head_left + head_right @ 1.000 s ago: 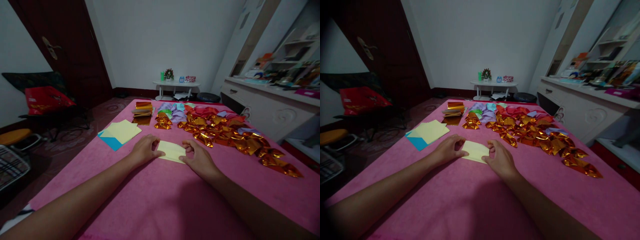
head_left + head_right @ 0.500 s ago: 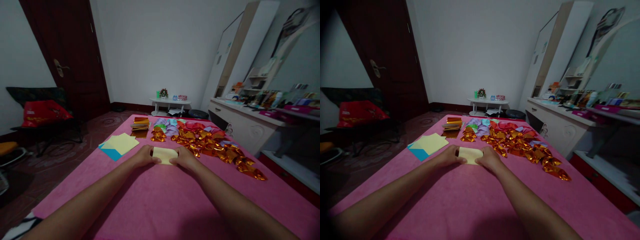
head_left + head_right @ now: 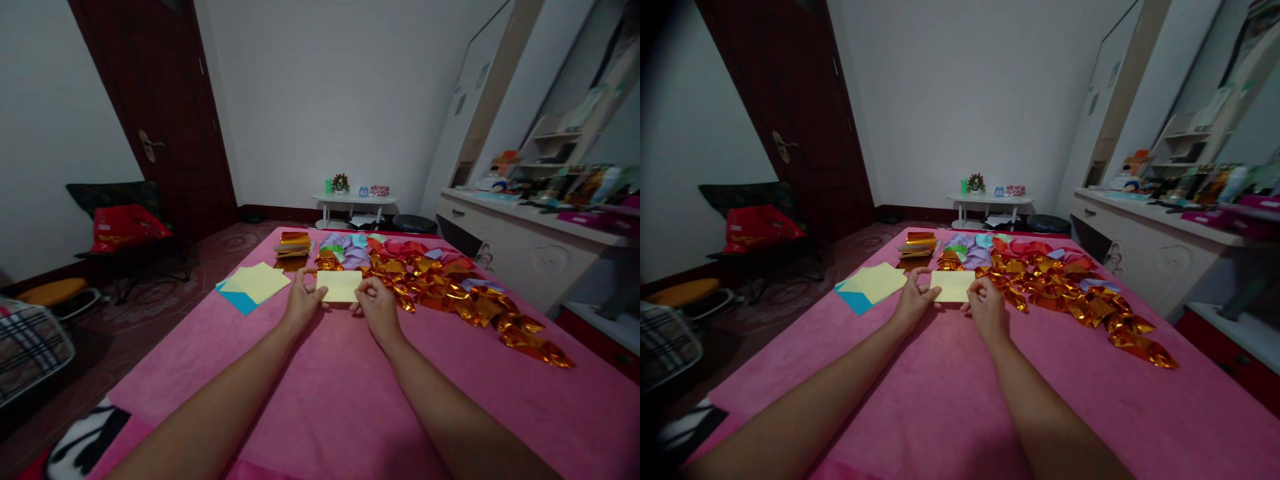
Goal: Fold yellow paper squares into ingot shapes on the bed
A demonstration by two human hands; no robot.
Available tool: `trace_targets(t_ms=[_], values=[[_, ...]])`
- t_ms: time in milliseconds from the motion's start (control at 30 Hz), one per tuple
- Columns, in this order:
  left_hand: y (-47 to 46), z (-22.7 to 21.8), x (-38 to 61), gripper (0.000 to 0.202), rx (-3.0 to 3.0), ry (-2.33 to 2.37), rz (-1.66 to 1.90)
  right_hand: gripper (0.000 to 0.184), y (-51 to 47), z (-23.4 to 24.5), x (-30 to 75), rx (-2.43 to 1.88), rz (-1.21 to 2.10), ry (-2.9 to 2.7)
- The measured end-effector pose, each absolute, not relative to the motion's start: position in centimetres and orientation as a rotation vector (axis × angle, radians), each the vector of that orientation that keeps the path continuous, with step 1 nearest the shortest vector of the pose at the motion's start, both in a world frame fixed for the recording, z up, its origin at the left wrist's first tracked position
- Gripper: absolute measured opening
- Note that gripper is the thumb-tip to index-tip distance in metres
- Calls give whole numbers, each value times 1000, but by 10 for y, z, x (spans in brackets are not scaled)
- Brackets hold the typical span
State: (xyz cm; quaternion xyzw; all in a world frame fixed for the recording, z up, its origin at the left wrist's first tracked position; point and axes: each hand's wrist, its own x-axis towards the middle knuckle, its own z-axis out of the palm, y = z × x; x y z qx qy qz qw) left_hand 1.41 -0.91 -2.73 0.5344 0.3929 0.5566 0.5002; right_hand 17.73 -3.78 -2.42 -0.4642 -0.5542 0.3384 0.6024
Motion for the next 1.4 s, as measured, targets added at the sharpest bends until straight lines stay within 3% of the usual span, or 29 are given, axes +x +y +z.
trace_targets(t_ms=[167, 333, 500, 800, 1000, 1400], values=[[-14, -27, 12, 33, 1458, 844, 1339, 18, -39, -22, 181, -1046, 831, -1272], [-16, -24, 12, 54, 1458, 875, 1245, 35, -39, -23, 183, -1017, 896, -1256], [-11, -26, 10, 52, 1463, 863, 1304, 45, -34, -28, 187, -975, 984, -1242], [-8, -32, 7, 30, 1452, 914, 1287, 25, -32, -30, 191, -984, 980, -1271], [-13, -27, 8, 43, 1436, 896, 1238, 33, -31, -31, 193, -998, 933, -1265], [-11, -29, 9, 47, 1305, 855, 1184, 29, -31, -31, 191, -976, 1108, -1160]])
